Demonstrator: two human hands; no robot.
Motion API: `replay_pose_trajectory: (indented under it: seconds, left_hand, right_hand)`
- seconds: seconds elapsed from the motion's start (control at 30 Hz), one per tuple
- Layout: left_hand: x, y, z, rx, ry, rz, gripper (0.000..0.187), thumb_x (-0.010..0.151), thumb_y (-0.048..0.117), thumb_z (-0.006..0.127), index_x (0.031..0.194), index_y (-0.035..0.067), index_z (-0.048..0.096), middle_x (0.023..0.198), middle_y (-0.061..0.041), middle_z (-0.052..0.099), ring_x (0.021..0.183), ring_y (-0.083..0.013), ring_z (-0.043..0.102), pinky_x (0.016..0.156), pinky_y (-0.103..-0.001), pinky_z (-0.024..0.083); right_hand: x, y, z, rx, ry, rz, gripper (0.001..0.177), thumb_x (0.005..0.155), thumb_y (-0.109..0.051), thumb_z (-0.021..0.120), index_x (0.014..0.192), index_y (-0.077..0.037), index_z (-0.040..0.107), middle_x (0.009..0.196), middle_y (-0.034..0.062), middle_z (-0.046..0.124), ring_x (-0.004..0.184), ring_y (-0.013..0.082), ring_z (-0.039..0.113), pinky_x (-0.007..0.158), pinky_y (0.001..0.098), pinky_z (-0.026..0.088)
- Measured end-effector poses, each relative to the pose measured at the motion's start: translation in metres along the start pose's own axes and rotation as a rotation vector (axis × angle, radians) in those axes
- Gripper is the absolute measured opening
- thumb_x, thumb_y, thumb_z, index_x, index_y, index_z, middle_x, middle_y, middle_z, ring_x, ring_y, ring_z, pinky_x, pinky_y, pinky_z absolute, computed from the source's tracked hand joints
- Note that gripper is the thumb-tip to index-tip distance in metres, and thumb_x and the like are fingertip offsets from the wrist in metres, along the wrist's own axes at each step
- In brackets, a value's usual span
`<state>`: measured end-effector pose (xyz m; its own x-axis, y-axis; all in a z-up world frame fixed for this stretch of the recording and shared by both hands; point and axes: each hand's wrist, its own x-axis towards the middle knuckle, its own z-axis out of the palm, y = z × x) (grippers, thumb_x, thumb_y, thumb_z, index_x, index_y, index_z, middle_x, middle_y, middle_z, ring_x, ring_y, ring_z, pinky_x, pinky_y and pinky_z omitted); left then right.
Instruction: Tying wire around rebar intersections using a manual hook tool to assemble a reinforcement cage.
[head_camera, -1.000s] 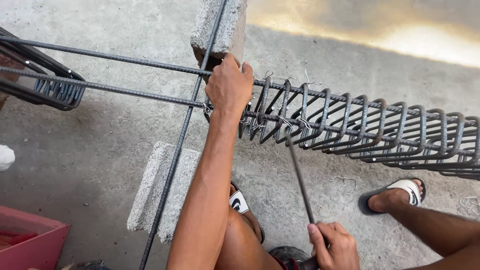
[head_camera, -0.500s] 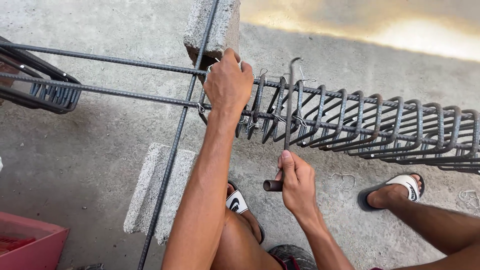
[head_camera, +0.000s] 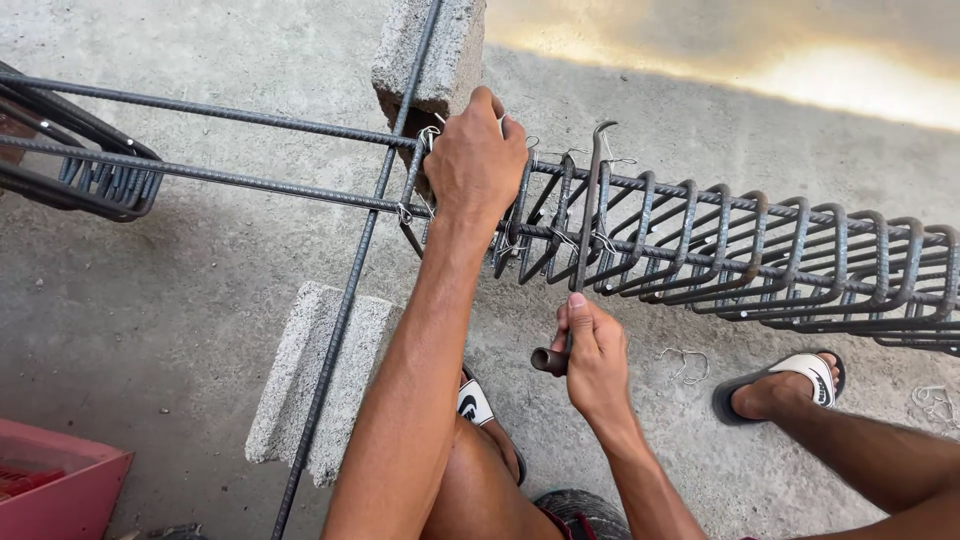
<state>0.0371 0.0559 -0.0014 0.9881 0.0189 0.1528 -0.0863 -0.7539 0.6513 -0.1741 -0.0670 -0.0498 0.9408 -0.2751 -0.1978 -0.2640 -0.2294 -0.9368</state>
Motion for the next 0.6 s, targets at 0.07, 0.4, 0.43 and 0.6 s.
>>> replay_pose_trajectory:
  seconds: [0.07, 0.4, 0.43, 0.6]
  left_hand:
    - [-0.002, -0.001, 0.0, 0.007, -0.015, -0.018, 0.014, 0.098, 0.022, 0.061, 0.104, 0.01, 0.06, 0.074, -0.007, 0.072, 0.057, -0.0192, 0.071, 0.048, -0.036, 0.057]
    - [-0.001, 0.001, -0.002, 0.006, 0.0, 0.016, 0.015, 0.096, 0.021, 0.063, 0.103, 0.008, 0.063, 0.074, -0.009, 0.073, 0.057, -0.0197, 0.073, 0.047, -0.036, 0.058]
    - [-0.001, 0.001, 0.0, 0.0, 0.007, 0.03, 0.014, 0.096, 0.02, 0.063, 0.103, 0.007, 0.063, 0.074, -0.009, 0.073, 0.055, -0.0189, 0.072, 0.045, -0.034, 0.058]
    - [0.0, 0.0, 0.005, -0.008, -0.003, 0.044, 0.014, 0.096, 0.019, 0.063, 0.104, 0.008, 0.062, 0.07, -0.008, 0.073, 0.052, -0.0168, 0.07, 0.042, -0.031, 0.056]
  right_hand:
    - [0.002, 0.003, 0.002, -0.025, -0.018, -0.036, 0.05, 0.107, -0.041, 0.037, 0.077, -0.01, 0.06, 0.056, 0.0018, 0.056, 0.044, 0.0125, 0.052, 0.039, 0.0281, 0.039]
    - [0.011, 0.005, 0.011, 0.0, 0.004, -0.039, 0.048, 0.108, -0.034, 0.042, 0.073, -0.005, 0.058, 0.055, 0.0042, 0.055, 0.046, 0.0121, 0.054, 0.043, 0.0272, 0.046]
    - [0.011, 0.005, 0.008, -0.034, 0.023, -0.065, 0.05, 0.107, -0.037, 0.043, 0.073, -0.005, 0.061, 0.056, 0.0043, 0.058, 0.05, 0.0121, 0.056, 0.048, 0.0281, 0.047]
    - [0.01, 0.012, 0.019, 0.058, 0.017, -0.069, 0.048, 0.109, -0.035, 0.04, 0.074, -0.006, 0.055, 0.057, 0.0033, 0.054, 0.046, 0.0126, 0.055, 0.043, 0.0275, 0.045]
